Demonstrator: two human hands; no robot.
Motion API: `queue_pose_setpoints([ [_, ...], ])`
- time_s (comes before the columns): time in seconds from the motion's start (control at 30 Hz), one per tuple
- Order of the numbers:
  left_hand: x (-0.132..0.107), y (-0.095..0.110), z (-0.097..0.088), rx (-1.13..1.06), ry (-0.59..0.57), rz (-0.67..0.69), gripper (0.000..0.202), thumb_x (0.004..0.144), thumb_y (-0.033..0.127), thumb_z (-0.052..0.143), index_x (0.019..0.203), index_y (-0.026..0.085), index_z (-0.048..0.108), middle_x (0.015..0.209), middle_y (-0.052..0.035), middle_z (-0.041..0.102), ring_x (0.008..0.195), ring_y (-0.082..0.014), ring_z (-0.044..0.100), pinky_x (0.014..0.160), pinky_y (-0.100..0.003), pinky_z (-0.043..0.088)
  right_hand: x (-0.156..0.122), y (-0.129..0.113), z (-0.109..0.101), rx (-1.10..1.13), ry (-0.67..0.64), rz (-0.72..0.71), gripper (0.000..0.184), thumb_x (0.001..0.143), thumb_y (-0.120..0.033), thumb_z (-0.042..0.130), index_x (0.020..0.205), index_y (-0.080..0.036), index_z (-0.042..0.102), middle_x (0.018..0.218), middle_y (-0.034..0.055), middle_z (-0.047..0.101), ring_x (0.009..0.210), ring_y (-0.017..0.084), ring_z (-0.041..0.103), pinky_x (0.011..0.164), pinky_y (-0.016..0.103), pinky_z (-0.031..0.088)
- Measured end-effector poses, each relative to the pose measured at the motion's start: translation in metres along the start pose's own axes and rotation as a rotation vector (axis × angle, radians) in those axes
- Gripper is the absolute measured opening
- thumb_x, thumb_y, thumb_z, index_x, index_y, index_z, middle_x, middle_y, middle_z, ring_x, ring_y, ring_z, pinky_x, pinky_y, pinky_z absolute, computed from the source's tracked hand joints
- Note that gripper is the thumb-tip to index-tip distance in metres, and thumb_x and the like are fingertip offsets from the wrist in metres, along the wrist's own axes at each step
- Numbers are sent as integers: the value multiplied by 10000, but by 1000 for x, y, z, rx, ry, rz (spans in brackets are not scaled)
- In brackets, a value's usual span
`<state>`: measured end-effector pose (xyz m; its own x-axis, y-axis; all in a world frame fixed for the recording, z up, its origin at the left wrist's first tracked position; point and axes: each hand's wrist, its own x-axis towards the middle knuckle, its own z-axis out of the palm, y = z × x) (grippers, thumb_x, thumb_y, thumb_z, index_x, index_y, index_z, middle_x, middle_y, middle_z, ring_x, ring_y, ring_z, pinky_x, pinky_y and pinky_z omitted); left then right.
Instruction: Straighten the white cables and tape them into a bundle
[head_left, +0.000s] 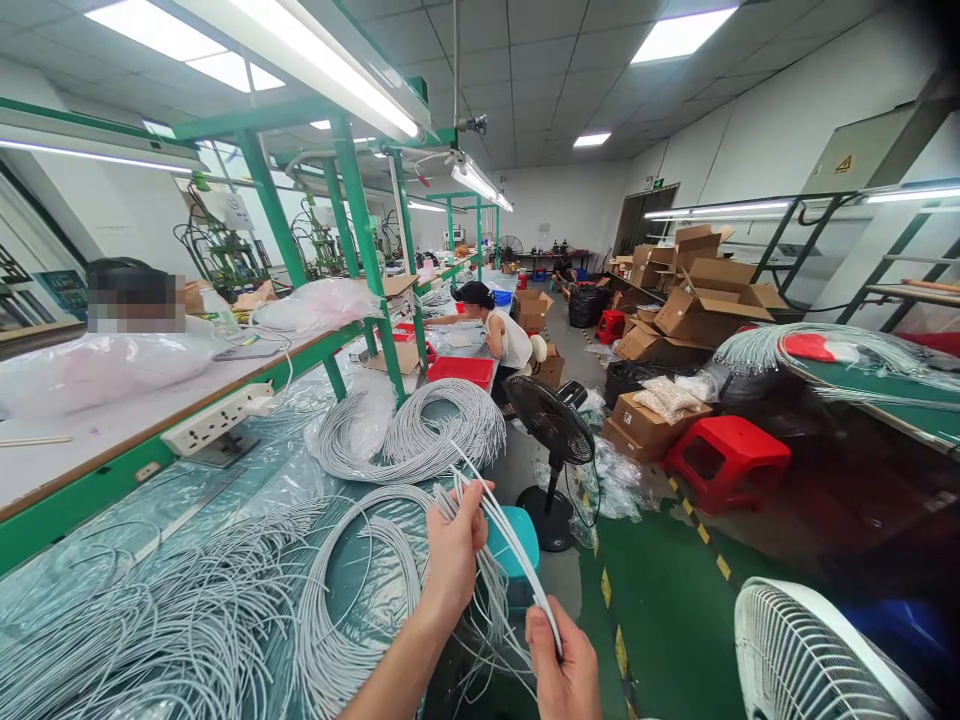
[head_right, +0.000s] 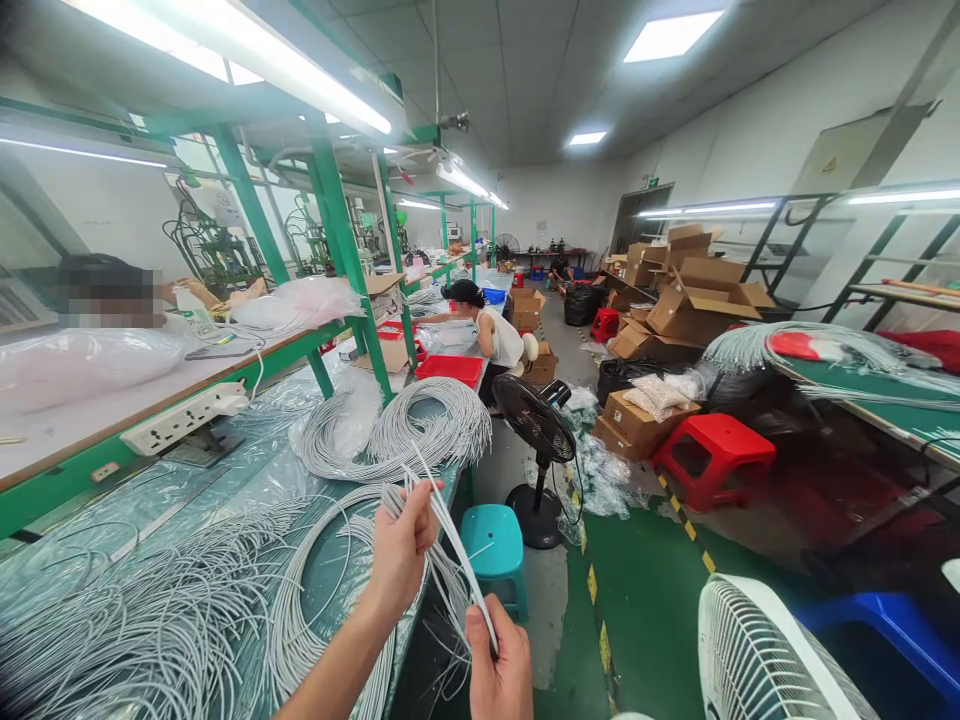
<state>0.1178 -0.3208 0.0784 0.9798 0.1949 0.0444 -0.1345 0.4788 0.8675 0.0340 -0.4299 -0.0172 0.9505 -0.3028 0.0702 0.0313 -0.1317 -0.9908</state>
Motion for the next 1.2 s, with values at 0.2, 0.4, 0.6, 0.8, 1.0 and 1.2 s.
queue_pose_setpoints([
  [0.2, 3, 0, 3, -73, 150, 45, 405, 740, 508, 733, 838, 126, 638, 502, 124, 193, 429, -29, 115, 389, -168, 123, -11, 9, 8, 64, 21, 6, 558, 812, -735, 486, 640, -209, 553, 550, 25, 490, 508, 162, 419, 448, 260, 375],
  [0.4, 4, 2, 10, -113, 210, 136, 405, 720, 458, 769, 749, 193, 465, 532, 126, 238, 417, -24, 147, 375, -154, 154, -9, -8, 15, 77, 64, -33, 541, 800, -687, 551, 563, -209, 460, 506, -29, 337, 485, 128, 328, 434, 245, 304],
  [0.6, 9, 1, 9, -198, 266, 112, 439, 701, 450, 768, 666, 194, 413, 499, 134, 219, 403, -20, 134, 372, -163, 140, -10, -17, 31, 142, 34, -37, 576, 819, -709, 498, 551, -224, 341, 537, -43, 248, 504, 113, 236, 443, 253, 244],
  [0.8, 11, 1, 1, -257, 274, 63, 427, 730, 503, 719, 656, 190, 437, 511, 118, 235, 412, -31, 176, 381, -182, 145, -8, -8, 34, 340, -124, 37, 550, 868, -700, 431, 602, -221, 380, 522, -65, 222, 468, 95, 182, 428, 247, 179],
  [1.0, 6, 4, 4, -245, 249, 174, 445, 783, 500, 673, 623, 195, 391, 519, 89, 361, 431, -44, 342, 434, -190, 274, 3, -12, 28, 546, -184, 167, 545, 867, -723, 405, 712, -210, 509, 545, -94, 168, 450, 82, 92, 394, 238, 162],
  [1.2, 12, 12, -4, -326, 271, 12, 422, 719, 495, 743, 698, 188, 453, 616, 45, 549, 515, -78, 535, 514, -195, 416, 18, -15, 12, 471, -137, 145, 536, 890, -690, 405, 754, -196, 565, 546, -32, 437, 456, 122, 399, 459, 256, 376],
])
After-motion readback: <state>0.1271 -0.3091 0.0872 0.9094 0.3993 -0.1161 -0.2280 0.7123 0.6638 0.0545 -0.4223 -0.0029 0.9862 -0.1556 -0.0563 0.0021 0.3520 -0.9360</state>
